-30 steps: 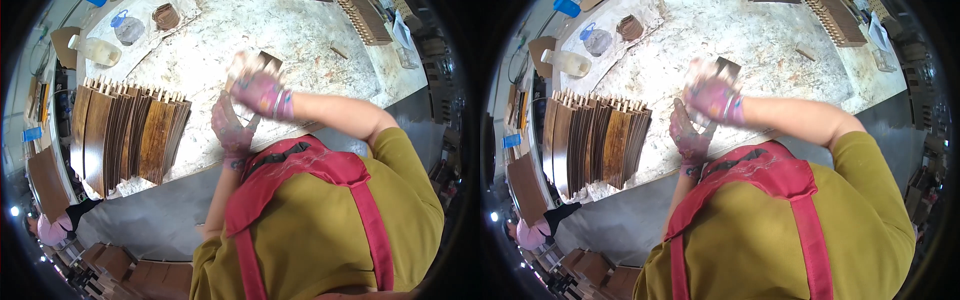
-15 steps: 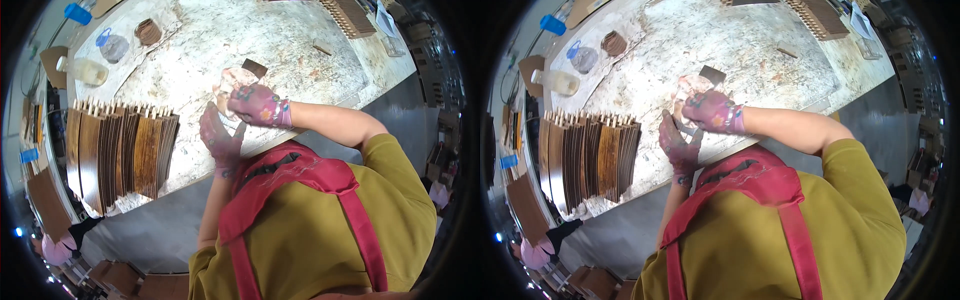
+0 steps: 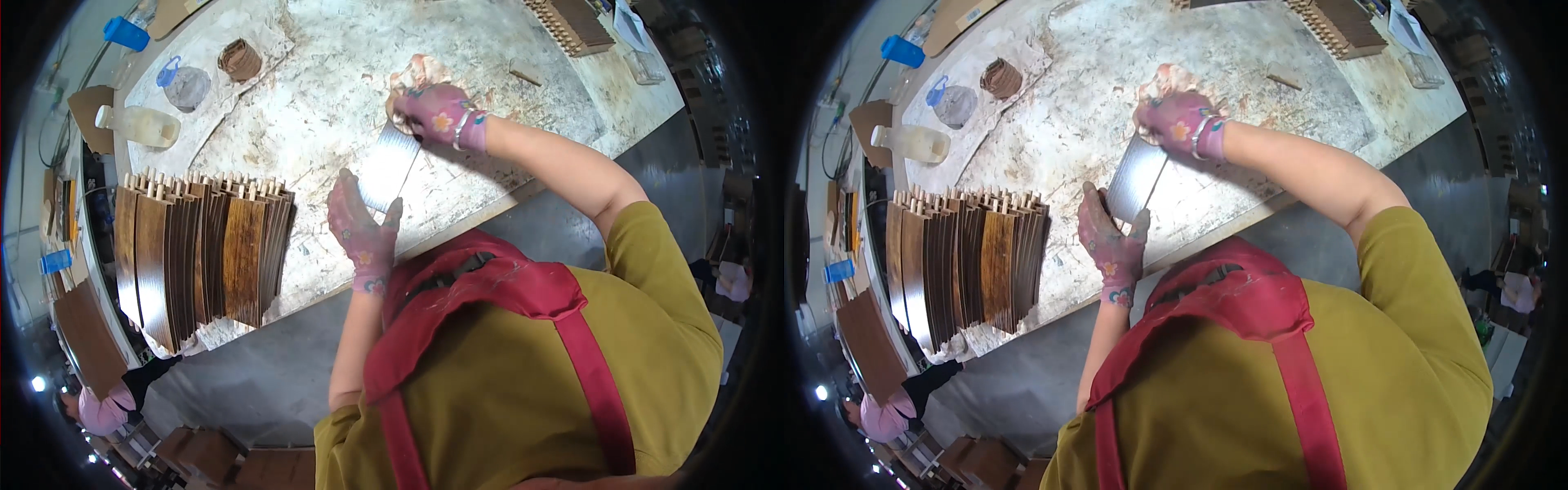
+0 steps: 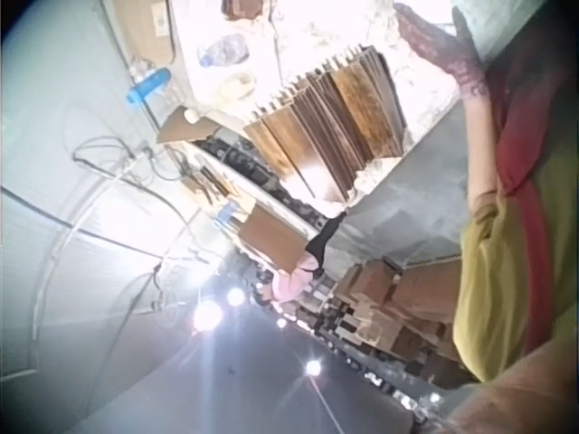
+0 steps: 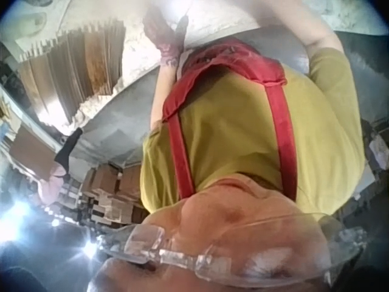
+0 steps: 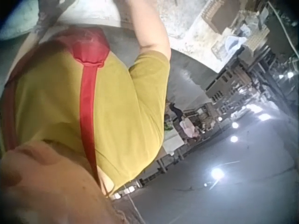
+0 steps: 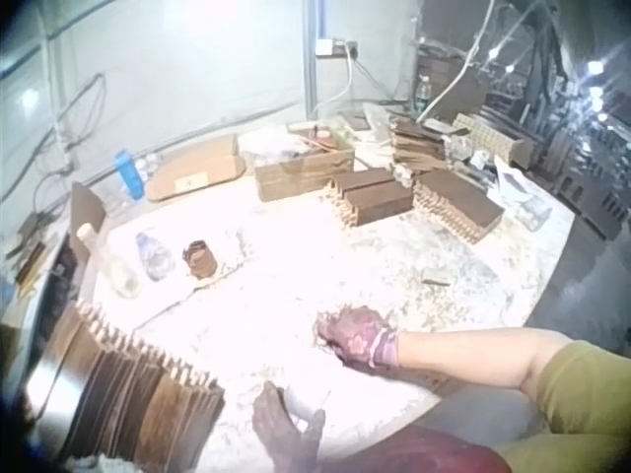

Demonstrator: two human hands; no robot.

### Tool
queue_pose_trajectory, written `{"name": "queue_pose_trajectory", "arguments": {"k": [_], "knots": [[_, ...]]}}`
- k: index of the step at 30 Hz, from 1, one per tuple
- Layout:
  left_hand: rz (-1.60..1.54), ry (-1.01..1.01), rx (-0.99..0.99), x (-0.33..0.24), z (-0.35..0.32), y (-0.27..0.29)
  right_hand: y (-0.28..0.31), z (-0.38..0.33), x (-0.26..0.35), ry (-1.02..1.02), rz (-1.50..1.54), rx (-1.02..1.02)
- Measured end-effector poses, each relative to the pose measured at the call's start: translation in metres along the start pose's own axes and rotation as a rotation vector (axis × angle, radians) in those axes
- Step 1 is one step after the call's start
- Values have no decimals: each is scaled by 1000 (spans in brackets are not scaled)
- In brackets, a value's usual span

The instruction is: The person wipes down wooden slats with a cloth, handling them one at a time and stacking them. They also use a funnel to pour liquid from a bottle into a large metal container.

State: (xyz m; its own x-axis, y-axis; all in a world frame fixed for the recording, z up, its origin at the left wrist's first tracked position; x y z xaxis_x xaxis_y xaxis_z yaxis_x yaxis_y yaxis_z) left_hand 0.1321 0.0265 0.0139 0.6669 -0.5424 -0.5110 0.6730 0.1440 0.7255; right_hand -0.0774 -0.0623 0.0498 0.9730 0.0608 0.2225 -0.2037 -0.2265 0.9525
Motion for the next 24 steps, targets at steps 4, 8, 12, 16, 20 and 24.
{"name": "queue_pose_trajectory", "arguments": {"k": [4,8,12,16,20,24], "knots": [[-10,-27,-22,1,7,-6,-60,14,19,-4,36,-140],[-29,-39,-42,7,-3,-3,7,17,13,18,-13,-2],[-46,-25,3,5,-2,-1,-21,-12,42,162,-182,-120],[8,-63,-23,3,1,-2,-1,28,-19,36,25,-263],[-59,-57,-45,2,8,-5,26,51,-97,-234,7,-179],[-38,-70,-41,3,4,-5,18,22,-104,-184,340,-217]]}}
Point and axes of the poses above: each hand's wrist, its own z-axis towards the middle knuckle, its own y-axis out of the back of the hand, x = y × z, the point moved 3 cm from there along z, towards the middle knuckle, and after that the axes turned 9 degrees about -y, right-handed, at the moved point
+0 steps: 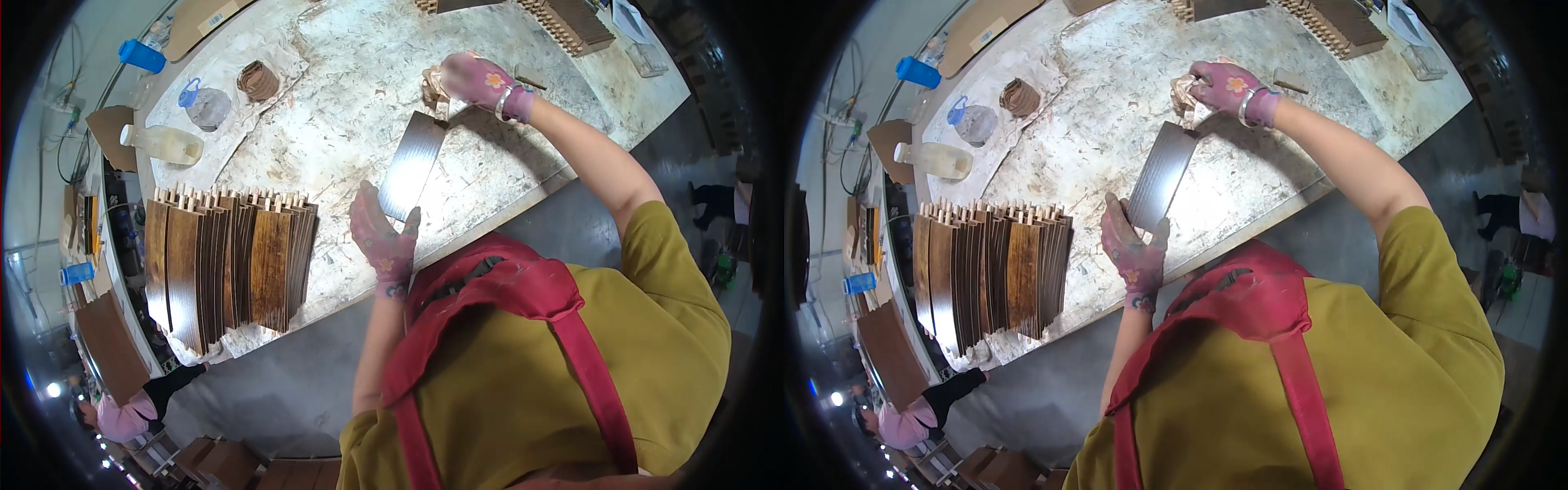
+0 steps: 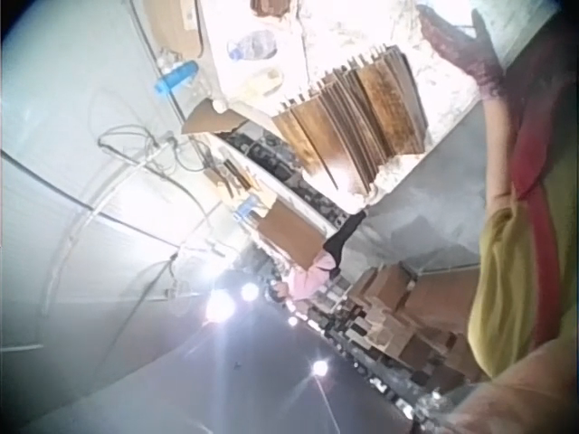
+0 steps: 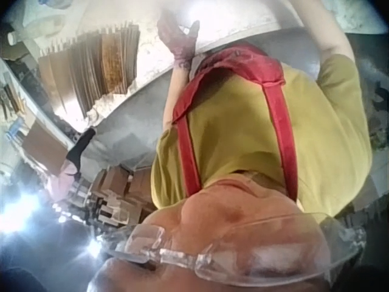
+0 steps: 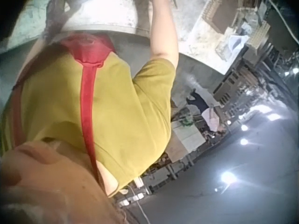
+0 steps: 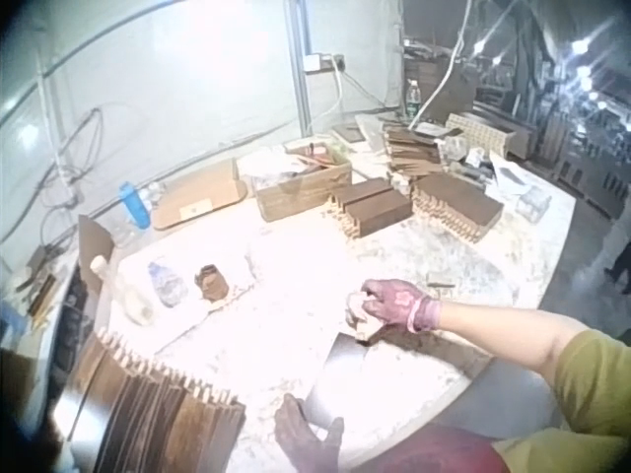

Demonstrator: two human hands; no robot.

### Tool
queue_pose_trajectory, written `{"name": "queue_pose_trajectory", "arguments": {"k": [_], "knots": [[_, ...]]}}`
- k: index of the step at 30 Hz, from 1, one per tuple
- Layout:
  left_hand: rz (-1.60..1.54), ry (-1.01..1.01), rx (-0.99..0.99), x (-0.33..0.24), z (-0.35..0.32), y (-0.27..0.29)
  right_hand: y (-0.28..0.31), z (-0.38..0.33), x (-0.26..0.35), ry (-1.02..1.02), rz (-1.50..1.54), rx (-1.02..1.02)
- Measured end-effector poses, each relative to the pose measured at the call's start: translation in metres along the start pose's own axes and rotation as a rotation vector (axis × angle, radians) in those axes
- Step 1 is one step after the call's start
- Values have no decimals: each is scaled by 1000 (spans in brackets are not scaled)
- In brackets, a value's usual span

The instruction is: The person wipes down wooden slats with a cloth, handling them one at a time and stacking them. They also use a funnel to pour liquid from a bottle into a large metal container.

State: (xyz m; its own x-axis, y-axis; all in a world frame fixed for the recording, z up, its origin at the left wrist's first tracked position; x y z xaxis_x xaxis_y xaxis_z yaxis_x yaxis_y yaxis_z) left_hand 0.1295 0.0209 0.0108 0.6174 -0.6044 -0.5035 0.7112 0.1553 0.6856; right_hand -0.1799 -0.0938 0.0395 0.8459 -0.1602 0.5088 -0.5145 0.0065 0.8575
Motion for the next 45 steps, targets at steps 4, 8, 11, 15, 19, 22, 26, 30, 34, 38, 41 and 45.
{"name": "queue_pose_trajectory", "arguments": {"k": [4,8,11,15,19,22,26,30,34,38,41,45], "knots": [[-28,15,10,-2,1,-1,-9,-32,-16,6,-16,-18],[-39,80,143,6,-6,0,-17,-57,-26,83,-54,-179],[-98,258,174,3,-9,11,-23,-53,-31,51,-46,-182],[-625,584,-109,12,-26,24,-24,-53,-31,115,-20,-224],[-522,570,-83,-4,-9,27,-21,-53,-37,141,37,-238],[144,11,136,-35,32,13,-22,-50,-38,95,69,-184],[356,-134,387,-37,52,-16,-5,-37,-46,-218,555,-50],[-1421,1113,316,-45,53,-7,15,-37,-58,-167,808,-171],[-1763,1205,138,-57,36,-12,17,-91,55,616,-180,-64],[-1777,1161,93,-51,8,-31,-54,-95,78,630,-81,9],[-1977,1408,21,-63,14,-29,-49,-8,24,98,-4,243],[-2016,1325,23,-52,14,-28,-30,27,-7,102,115,160]]}}
Point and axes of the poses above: each hand's wrist, its own z-axis towards the middle knuckle, its own y-axis out of the back of the hand, x = y × z, the point moved 3 cm from there along z, towards the middle knuckle, and after that the axes turned 9 degrees about -y, right-handed, at the moved point
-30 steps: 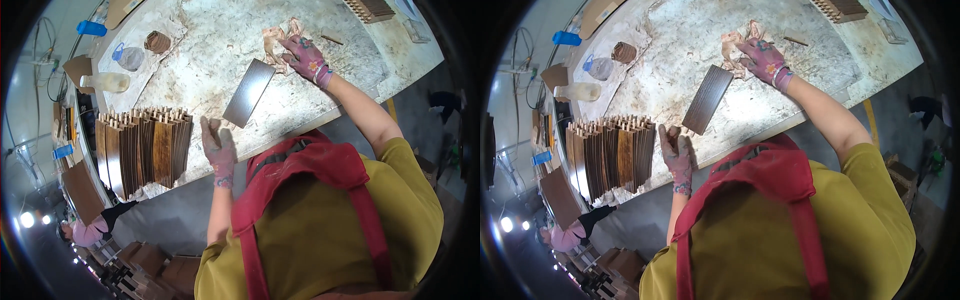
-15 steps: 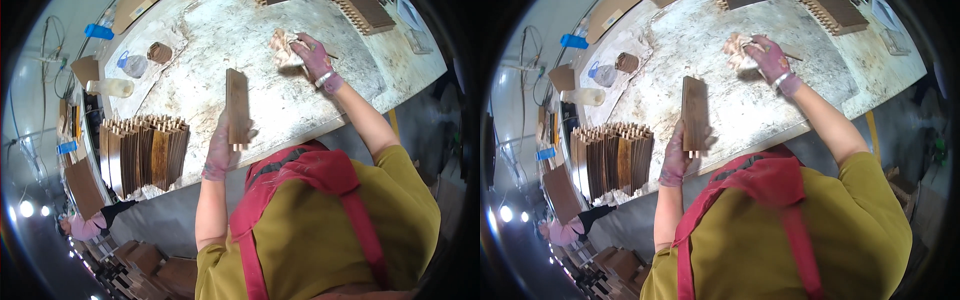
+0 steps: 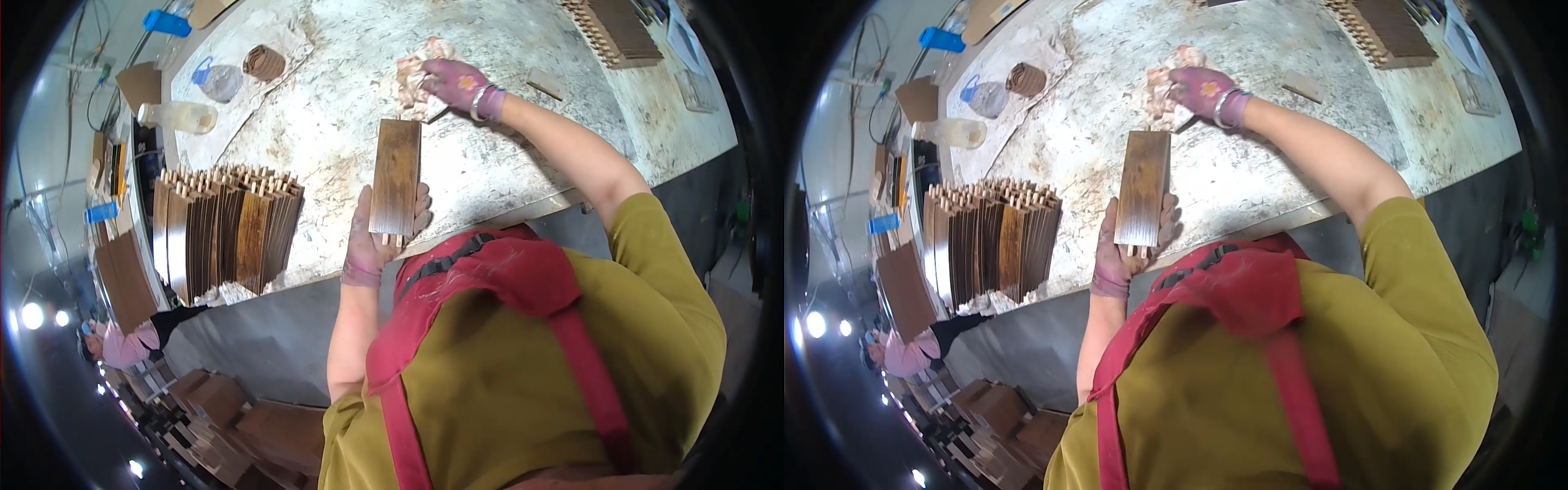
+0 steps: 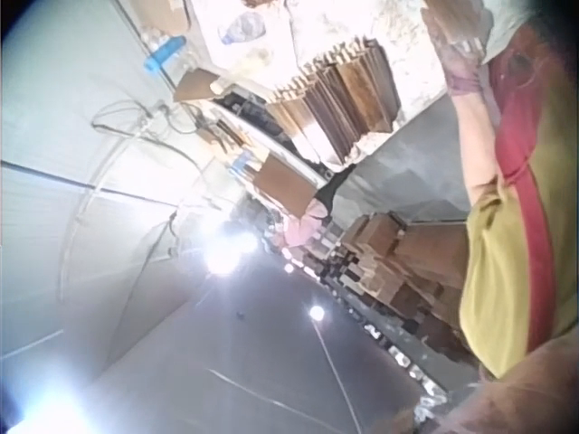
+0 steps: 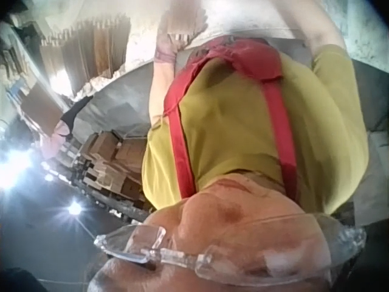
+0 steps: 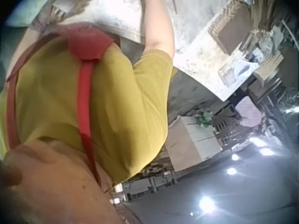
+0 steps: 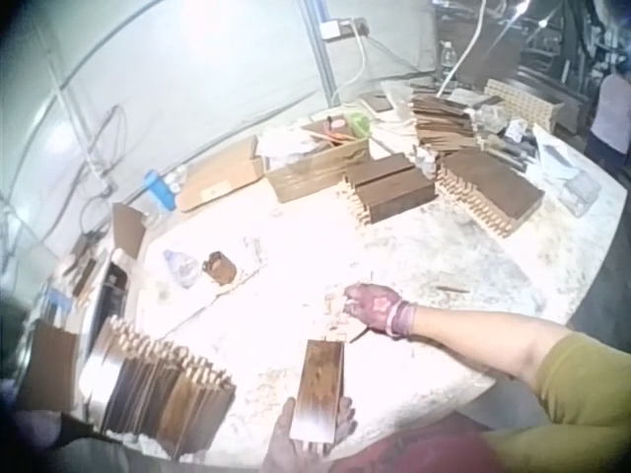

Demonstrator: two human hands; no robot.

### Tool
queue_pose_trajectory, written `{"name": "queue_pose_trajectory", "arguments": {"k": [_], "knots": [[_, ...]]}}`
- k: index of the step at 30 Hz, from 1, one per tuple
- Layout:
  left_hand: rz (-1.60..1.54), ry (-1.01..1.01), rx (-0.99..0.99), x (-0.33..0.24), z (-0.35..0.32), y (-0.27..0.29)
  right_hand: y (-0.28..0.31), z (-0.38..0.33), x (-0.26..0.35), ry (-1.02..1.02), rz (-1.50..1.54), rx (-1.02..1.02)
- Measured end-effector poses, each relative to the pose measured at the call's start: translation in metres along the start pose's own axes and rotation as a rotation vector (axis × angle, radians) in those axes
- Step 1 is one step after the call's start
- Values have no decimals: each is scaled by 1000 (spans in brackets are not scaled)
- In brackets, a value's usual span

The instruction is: The person wipes down wooden slats with a cloth, handling them one at a time and stacking them. They also use a funnel to pour liquid from a bottle into a large metal container.

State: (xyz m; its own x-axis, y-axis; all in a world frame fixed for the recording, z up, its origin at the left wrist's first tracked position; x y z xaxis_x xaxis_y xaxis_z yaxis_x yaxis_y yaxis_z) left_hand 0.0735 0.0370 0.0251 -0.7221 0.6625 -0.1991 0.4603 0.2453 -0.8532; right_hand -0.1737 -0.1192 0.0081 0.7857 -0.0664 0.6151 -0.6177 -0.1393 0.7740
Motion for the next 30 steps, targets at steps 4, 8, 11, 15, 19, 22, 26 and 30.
{"name": "queue_pose_trajectory", "arguments": {"k": [4,8,11,15,19,22,26,30], "knots": [[124,-30,71,-9,-1,12,-5,-4,-14,28,82,-151],[154,-71,51,-9,-6,11,-5,-6,-16,55,117,-130],[120,-65,66,-7,-8,8,-4,-7,-16,31,134,-128],[157,-68,104,-8,-7,9,-5,-7,-19,27,132,-108],[258,-121,61,-12,-10,7,-2,-3,-19,51,139,-102],[229,-132,45,-17,-10,13,1,-4,-9,-19,109,-63],[239,-146,95,-20,-16,19,-2,-26,13,236,81,-27],[68,-38,-29,-23,-9,15,31,-25,26,329,82,-294]]}}
Point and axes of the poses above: each hand's wrist, its own z-axis towards the middle knuckle, its own y-axis out of the back of the hand, x = y × z, the point moved 3 cm from there along z, towards the middle knuckle, and after that the axes turned 9 degrees about -y, right-handed, at the moved point
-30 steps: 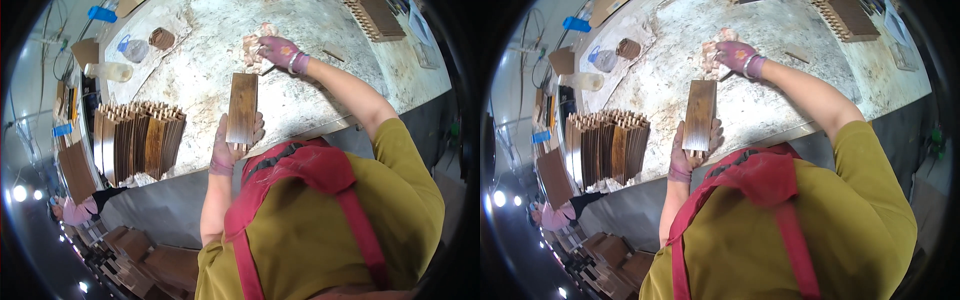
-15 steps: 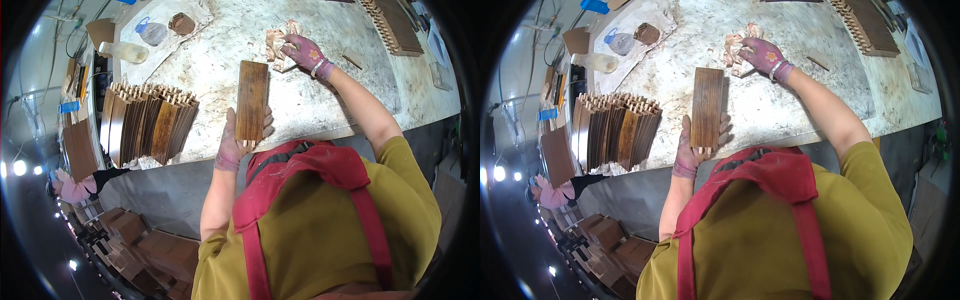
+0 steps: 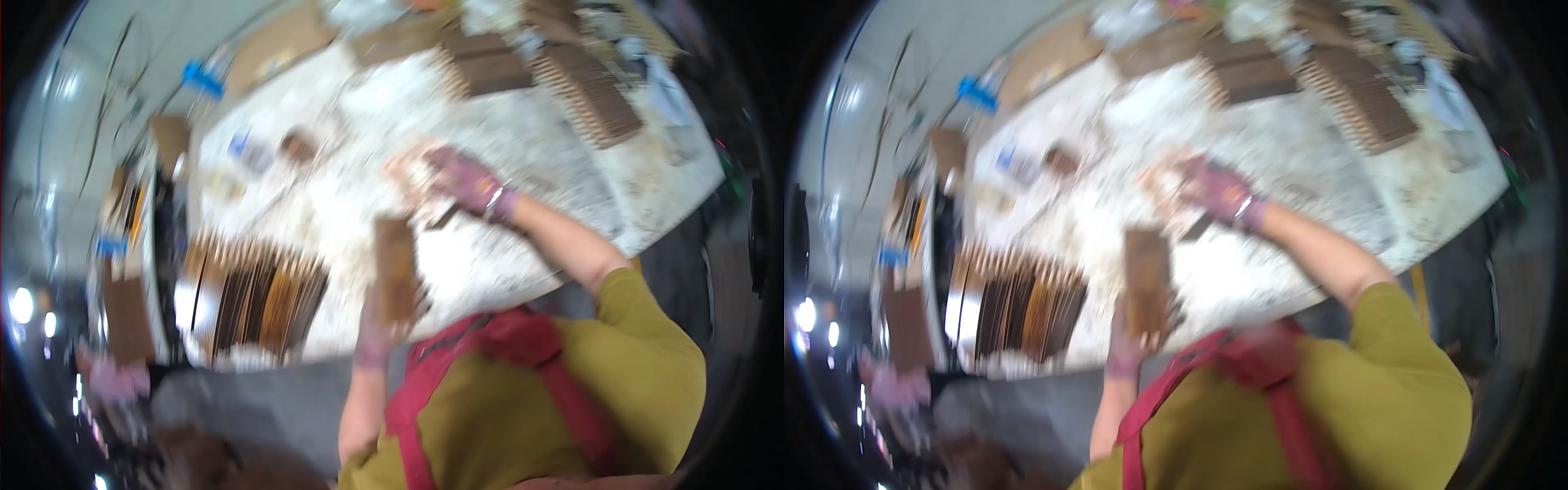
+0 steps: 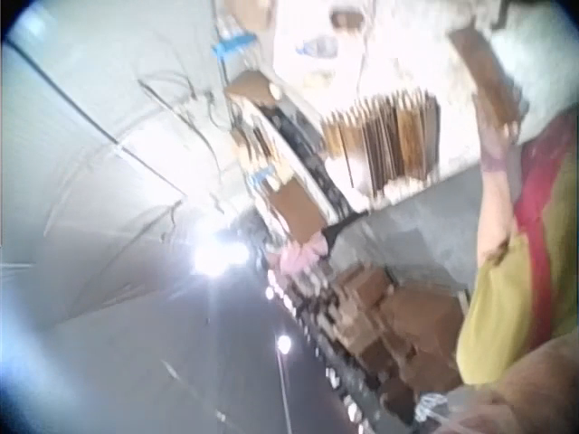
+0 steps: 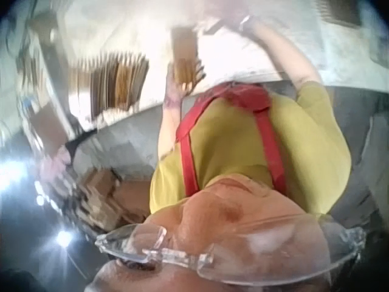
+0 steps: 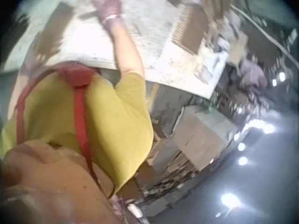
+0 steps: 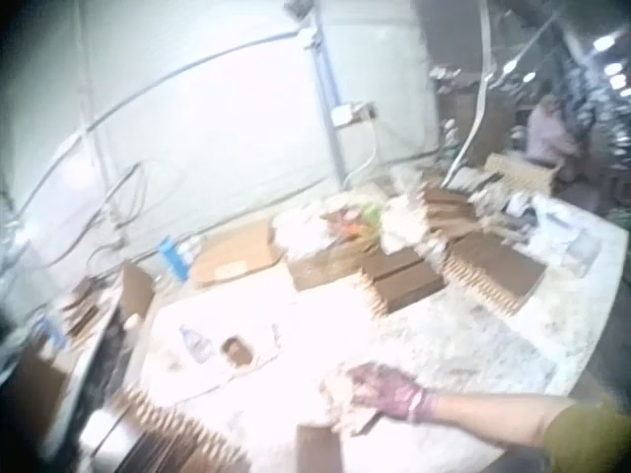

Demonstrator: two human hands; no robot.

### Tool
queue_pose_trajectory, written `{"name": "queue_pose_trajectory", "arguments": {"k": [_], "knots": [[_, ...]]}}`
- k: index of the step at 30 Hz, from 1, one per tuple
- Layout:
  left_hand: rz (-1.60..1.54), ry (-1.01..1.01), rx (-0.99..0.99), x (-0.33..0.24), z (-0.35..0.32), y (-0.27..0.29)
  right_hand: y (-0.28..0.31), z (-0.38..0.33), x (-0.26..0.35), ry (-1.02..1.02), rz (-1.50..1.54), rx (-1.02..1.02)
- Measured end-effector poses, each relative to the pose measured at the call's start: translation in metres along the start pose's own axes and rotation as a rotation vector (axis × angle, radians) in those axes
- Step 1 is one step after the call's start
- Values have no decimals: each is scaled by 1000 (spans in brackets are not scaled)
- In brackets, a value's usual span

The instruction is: The person wipes down wooden slats with a cloth, handling them one at a time and stacking them. They also use a funnel to pour liquid from a bottle into a large metal container.

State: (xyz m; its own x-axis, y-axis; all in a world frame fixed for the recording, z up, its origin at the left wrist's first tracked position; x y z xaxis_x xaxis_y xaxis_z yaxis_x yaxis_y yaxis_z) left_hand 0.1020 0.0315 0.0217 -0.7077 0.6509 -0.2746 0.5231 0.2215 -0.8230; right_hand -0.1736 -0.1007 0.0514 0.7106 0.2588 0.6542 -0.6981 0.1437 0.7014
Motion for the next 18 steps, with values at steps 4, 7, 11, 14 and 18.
{"name": "queue_pose_trajectory", "arguments": {"k": [4,7,11,14,18], "knots": [[157,-89,21,-8,-21,13,56,-1,-4,-68,-250,17],[138,-116,53,-3,-22,13,99,-34,-39,-295,-472,90],[258,-103,2,12,-5,-21,131,-109,-71,-585,-565,235],[174,7,129,15,16,-22,113,-135,-97,-573,-509,100],[-65,96,25,17,16,-50,80,-133,-133,-494,-526,-68]]}}
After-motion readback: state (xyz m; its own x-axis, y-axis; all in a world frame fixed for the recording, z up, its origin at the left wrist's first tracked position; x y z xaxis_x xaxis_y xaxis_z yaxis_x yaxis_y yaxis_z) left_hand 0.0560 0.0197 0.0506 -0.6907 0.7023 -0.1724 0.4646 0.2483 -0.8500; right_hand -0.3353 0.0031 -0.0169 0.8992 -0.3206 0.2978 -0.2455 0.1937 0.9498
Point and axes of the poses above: each hand's wrist, its own z-axis towards the middle knuckle, its own y-axis out of the back of the hand, x = y × z, the point moved 3 cm from there along z, towards the middle knuckle, and after that the axes turned 9 degrees about -y, right-handed, at the moved point
